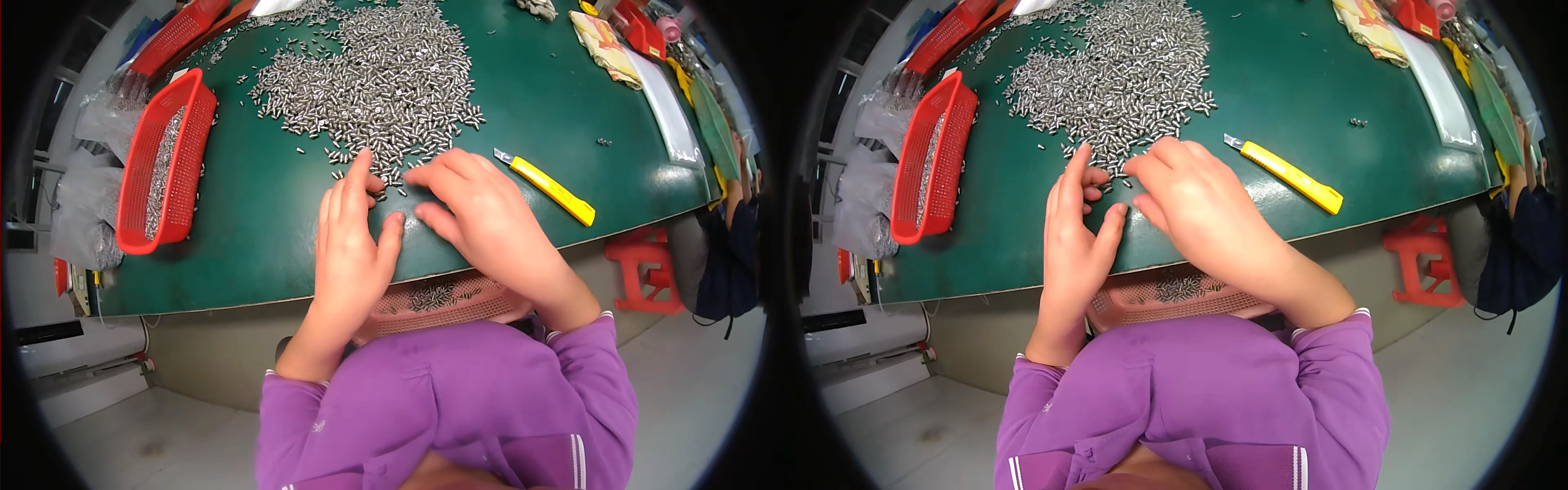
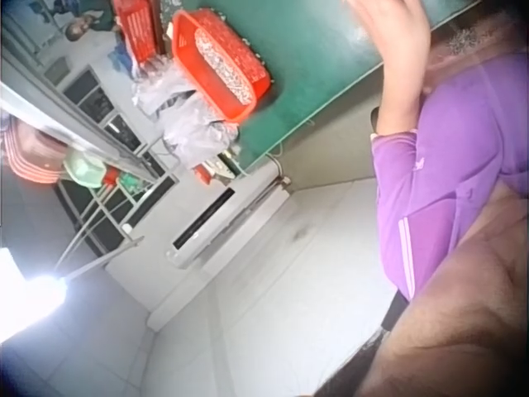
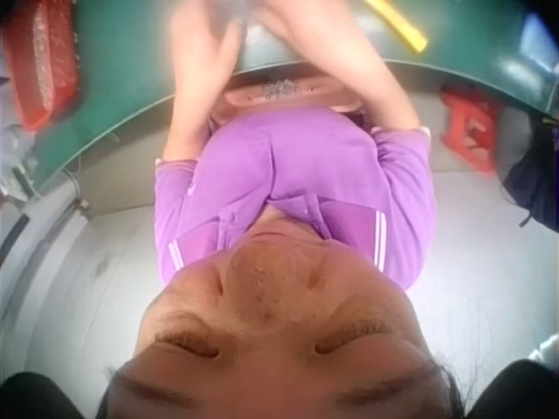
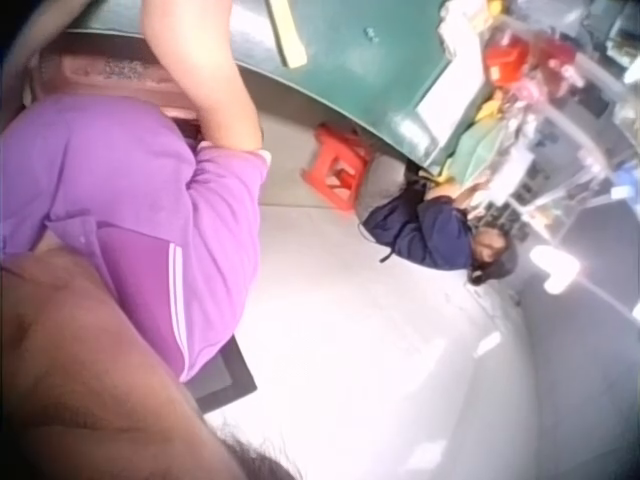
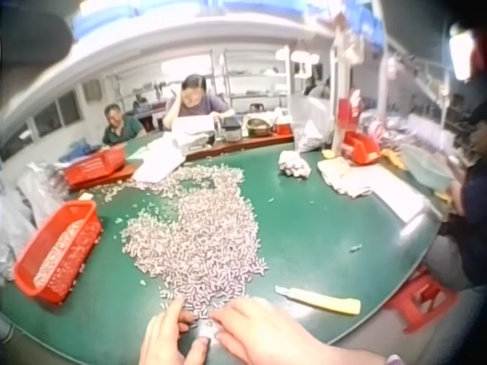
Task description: Sorting and inspecting small metal screws or components on a workbench.
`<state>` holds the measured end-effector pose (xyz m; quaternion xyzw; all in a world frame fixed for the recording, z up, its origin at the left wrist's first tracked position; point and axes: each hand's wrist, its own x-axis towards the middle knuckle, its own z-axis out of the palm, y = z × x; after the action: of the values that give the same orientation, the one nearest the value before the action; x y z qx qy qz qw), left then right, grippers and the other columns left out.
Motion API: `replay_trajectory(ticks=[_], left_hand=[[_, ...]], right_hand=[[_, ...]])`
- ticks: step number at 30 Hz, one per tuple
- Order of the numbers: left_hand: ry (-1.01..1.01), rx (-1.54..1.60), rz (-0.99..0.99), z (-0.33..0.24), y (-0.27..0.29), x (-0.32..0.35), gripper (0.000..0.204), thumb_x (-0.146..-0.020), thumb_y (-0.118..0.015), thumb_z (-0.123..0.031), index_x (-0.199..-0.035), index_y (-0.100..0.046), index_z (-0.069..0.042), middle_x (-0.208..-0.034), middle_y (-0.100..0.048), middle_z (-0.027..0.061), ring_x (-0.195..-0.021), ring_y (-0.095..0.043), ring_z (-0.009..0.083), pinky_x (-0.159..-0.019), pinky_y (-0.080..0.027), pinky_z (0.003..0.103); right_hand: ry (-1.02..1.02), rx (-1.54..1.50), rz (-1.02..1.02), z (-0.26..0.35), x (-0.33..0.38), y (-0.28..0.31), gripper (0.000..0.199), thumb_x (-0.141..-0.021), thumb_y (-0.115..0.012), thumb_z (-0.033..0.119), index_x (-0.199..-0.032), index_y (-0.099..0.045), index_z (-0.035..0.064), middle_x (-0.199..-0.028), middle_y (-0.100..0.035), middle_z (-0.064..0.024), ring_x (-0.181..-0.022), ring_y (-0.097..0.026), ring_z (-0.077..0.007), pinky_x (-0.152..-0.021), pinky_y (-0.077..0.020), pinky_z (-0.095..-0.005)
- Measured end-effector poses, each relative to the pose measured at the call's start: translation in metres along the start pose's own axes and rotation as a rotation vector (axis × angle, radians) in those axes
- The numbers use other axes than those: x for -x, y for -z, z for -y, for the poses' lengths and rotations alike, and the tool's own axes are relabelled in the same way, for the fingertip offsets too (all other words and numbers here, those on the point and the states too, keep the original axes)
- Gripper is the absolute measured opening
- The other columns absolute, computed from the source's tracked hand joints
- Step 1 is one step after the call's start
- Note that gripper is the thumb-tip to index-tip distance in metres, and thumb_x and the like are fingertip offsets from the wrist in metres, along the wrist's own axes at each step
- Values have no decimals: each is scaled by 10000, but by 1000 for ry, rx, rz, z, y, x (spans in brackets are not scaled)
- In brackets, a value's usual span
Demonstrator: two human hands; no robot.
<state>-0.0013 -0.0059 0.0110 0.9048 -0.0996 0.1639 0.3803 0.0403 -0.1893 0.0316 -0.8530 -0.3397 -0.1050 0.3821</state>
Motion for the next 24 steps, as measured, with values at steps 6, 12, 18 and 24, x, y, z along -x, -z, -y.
replay_trajectory(ticks=[6,12,18,24], left_hand=[[-32,97,-13,5,-6,-2,727,-814,-685,78,-1486,-412,17,-1021,-624,117,-938,-588,261,-874,-501,392],[-43,156,30,7,-1,2,702,-814,-648,110,-1476,-444,-3,-968,-629,101,-922,-601,245,-856,-511,381],[-8,197,54,4,1,3,713,-807,-631,116,-1483,-440,-6,-961,-626,101,-905,-603,245,-847,-515,380],[-32,156,27,4,0,2,696,-814,-623,108,-1478,-455,-16,-957,-620,103,-906,-598,248,-846,-515,384]], right_hand=[[10,14,33,-5,-5,-11,203,-821,-689,19,-1014,-628,6,-990,-600,-154,-947,-593,-364,-821,-497,-453],[-17,-64,38,-3,1,-9,201,-804,-706,15,-995,-650,37,-962,-640,-117,-935,-624,-343,-833,-505,-447],[-18,-74,41,-2,3,-8,205,-799,-719,23,-990,-657,60,-964,-633,-103,-926,-623,-333,-816,-508,-437],[-16,-19,63,-1,1,-11,172,-808,-723,52,-965,-654,64,-939,-615,-92,-908,-613,-324,-796,-504,-434]])
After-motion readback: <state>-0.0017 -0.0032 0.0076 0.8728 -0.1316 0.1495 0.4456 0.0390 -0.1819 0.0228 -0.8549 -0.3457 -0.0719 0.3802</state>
